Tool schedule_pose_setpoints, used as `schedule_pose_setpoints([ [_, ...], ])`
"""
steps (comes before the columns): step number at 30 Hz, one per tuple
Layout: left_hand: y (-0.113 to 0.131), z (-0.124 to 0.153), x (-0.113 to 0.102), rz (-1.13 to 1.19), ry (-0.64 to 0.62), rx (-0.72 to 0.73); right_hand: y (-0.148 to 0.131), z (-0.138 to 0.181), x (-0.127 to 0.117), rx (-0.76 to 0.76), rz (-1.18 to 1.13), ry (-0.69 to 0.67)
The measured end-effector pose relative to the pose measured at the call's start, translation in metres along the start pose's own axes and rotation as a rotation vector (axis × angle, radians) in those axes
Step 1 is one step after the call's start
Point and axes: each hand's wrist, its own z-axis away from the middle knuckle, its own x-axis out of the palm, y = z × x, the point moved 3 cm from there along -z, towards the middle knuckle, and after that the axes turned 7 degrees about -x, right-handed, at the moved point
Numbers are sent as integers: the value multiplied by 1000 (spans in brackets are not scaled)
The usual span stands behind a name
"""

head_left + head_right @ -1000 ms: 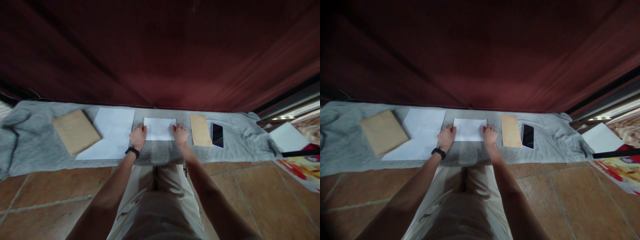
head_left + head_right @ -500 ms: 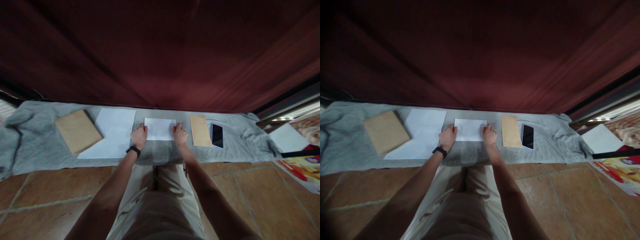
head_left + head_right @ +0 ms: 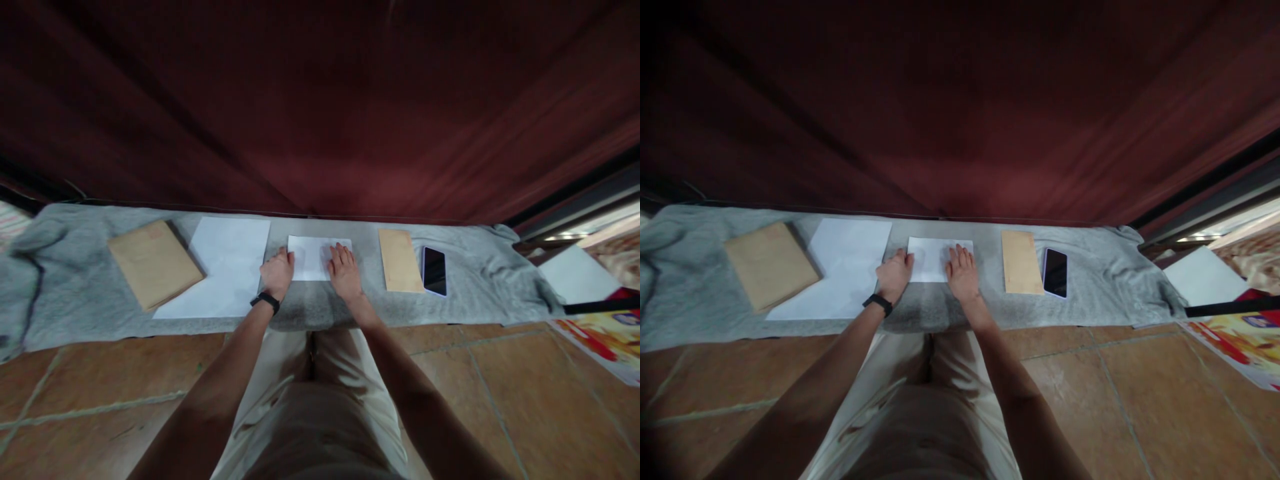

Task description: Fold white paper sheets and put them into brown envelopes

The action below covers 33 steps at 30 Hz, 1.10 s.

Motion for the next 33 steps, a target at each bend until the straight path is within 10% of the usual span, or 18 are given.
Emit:
schedule_pose_setpoints([
  [18,-1,2,-4,97,56,-9,-3,15,13,30,-4,-14],
  [27,38,44,6,217,105,553,-4,14,10,41,-9,-46],
  [33,41,51,25,178,49,564,-4,14,8,51,-35,-30],
])
